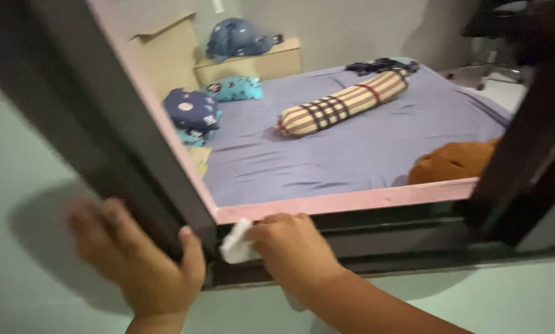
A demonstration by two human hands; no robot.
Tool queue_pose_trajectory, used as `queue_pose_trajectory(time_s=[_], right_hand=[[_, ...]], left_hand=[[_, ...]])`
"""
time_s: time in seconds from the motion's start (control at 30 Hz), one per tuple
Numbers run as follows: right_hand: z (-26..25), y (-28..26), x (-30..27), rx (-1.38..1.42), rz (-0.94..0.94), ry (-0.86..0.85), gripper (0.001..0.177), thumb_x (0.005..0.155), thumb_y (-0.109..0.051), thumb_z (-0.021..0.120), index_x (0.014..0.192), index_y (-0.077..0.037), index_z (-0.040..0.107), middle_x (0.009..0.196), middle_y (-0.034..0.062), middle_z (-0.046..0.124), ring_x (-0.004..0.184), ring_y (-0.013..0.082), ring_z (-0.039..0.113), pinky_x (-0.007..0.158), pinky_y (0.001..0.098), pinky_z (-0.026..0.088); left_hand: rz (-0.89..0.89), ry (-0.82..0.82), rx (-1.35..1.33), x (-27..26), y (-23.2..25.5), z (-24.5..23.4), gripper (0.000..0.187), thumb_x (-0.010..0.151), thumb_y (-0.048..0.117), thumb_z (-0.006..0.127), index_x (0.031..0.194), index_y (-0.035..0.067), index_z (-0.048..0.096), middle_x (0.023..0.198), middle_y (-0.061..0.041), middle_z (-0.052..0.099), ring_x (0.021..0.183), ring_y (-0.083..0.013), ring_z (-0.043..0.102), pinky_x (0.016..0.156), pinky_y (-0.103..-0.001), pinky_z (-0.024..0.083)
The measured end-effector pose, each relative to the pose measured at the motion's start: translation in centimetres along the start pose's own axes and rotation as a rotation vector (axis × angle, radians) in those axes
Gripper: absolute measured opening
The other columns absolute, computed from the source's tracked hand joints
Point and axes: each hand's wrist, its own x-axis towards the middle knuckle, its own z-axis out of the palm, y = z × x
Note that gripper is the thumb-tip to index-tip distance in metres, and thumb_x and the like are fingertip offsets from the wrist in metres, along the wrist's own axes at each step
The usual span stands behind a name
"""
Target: Cleaning a sliding window track with a paper towel.
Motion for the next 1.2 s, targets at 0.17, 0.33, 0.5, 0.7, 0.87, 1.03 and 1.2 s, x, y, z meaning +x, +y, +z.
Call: queue_pose_trajectory(time_s=[0.17, 0.33, 0.5, 0.7, 0.87, 1.03, 1.2], right_hand=[[-8.5, 6.0, -8.5, 0.035, 0.727, 0.007, 0.031, 0.079, -0.012, 0.072, 0.103, -0.029, 0.084, 0.095, -0.0102, 0.084, 0.07, 0.0111, 0.075, 0.067, 0.0272, 0.06], [-13.8, 5.3, -11.3, -0.313, 1.069, 0.05, 0.023, 0.09, -0.016, 0.07, 0.103, -0.03, 0.082, 0.09, -0.0107, 0.086, 0.06, 0.0152, 0.075, 0.065, 0.027, 0.06], [-10.9, 2.8, -7.3, -0.147, 1.076, -0.035, 0.026, 0.084, -0.019, 0.075, 0.105, -0.031, 0.086, 0.088, -0.0078, 0.088, 0.061, 0.0155, 0.075, 0.064, 0.0273, 0.058], [0.5, -0.8, 0.5, 0.019, 0.226, -0.086, 0.021, 0.078, -0.014, 0.072, 0.094, -0.019, 0.084, 0.09, -0.0004, 0.079, 0.067, 0.0238, 0.071, 0.067, 0.0369, 0.057], [2.7, -3.0, 2.2, 0.102, 0.147, 0.019, 0.02, 0.074, -0.009, 0.069, 0.086, -0.017, 0.082, 0.083, 0.0032, 0.078, 0.065, 0.028, 0.069, 0.065, 0.0378, 0.056], [-3.3, 2.9, -2.9, -0.032, 0.454, -0.128, 0.029, 0.072, -0.006, 0.075, 0.092, -0.026, 0.084, 0.087, -0.0061, 0.083, 0.072, 0.0141, 0.077, 0.073, 0.0288, 0.06], [-12.4, 6.7, -9.5, -0.483, 1.011, -0.115, 0.028, 0.093, -0.025, 0.057, 0.098, -0.033, 0.083, 0.084, -0.0022, 0.084, 0.072, 0.0224, 0.079, 0.073, 0.0333, 0.06]], left_hand=[[-0.04, -0.015, -0.011, -1.0, -0.5, 0.6, 0.098, 0.093, 0.026, 0.067, 0.167, 0.004, 0.007, 0.171, -0.03, 0.003, 0.159, -0.0572, 0.008, 0.129, -0.072, 0.016], [-0.06, -0.023, -0.019, -0.9, -0.3, 0.8, 0.093, 0.091, 0.027, 0.068, 0.163, -0.005, 0.017, 0.166, -0.035, 0.006, 0.154, -0.061, 0.01, 0.125, -0.073, 0.015], [-0.02, 0.062, -0.042, -0.8, -0.3, 0.9, 0.089, 0.096, 0.032, 0.064, 0.164, -0.003, 0.018, 0.166, -0.038, 0.014, 0.154, -0.0603, 0.023, 0.124, -0.068, 0.022], [-0.045, 0.083, -0.052, -1.4, -0.6, 1.5, 0.087, 0.095, 0.033, 0.065, 0.163, -0.001, 0.021, 0.168, -0.033, 0.013, 0.158, -0.0556, 0.02, 0.127, -0.068, 0.021], [-0.056, 0.066, -0.047, -1.0, -1.2, 0.9, 0.089, 0.093, 0.033, 0.065, 0.163, 0.002, 0.02, 0.168, -0.033, 0.012, 0.157, -0.0549, 0.022, 0.122, -0.067, 0.024], [-0.039, 0.084, -0.076, -1.1, -1.0, 1.2, 0.088, 0.093, 0.032, 0.066, 0.162, 0.001, 0.022, 0.169, -0.03, 0.014, 0.157, -0.051, 0.021, 0.124, -0.064, 0.023], [0.007, 0.033, 0.01, -1.1, -1.0, 0.8, 0.086, 0.1, 0.033, 0.063, 0.165, 0.003, 0.016, 0.168, -0.033, 0.014, 0.156, -0.0555, 0.019, 0.125, -0.065, 0.021]])
